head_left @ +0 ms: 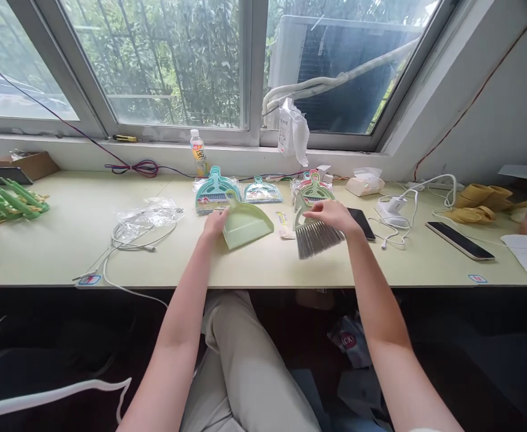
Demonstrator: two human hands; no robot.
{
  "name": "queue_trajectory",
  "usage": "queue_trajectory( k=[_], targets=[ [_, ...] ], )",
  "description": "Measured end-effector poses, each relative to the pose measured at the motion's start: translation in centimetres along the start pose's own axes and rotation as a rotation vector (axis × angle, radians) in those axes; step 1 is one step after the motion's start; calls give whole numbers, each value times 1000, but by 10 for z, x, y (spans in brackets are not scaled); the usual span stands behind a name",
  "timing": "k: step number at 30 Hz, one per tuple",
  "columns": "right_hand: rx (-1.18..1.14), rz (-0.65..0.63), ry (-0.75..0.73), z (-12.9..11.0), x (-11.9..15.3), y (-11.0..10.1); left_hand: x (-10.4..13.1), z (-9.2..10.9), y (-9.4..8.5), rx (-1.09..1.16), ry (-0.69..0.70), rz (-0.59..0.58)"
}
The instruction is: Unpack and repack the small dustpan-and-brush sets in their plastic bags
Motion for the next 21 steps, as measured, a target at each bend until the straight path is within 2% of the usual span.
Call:
queue_trajectory(
  k=[2,4,6,9,13,16,18,21],
  targets=[
    [292,-103,124,22,3,15,7,4,4,-86,35,-22],
    [468,-161,192,34,6,31,12,9,1,-205,78,11],
    [532,-164,224,40,8,42,14,12,-1,-282,97,35],
    [535,-162,253,46,9,48,14,10,2,-310,101,13],
    [541,-227,282,55,11,48,14,12,10,-320,165,-25],
    [569,-233,283,52,11,44,14,12,12,-324,179,-40],
    [572,-182,273,45,8,35,14,12,13,-310,172,-51],
    [530,-36,258,32,0,10,16,14,13,-312,178,-70]
  ],
)
Point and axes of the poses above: each hand's wrist, its own x-axis away from the middle knuckle, its own y-axis out of the palm, z = x × y, the point moved 9 cm from there along -x, towards the middle knuckle, and after that the axes turned 5 degrees about -y, right-handed, at the moved point
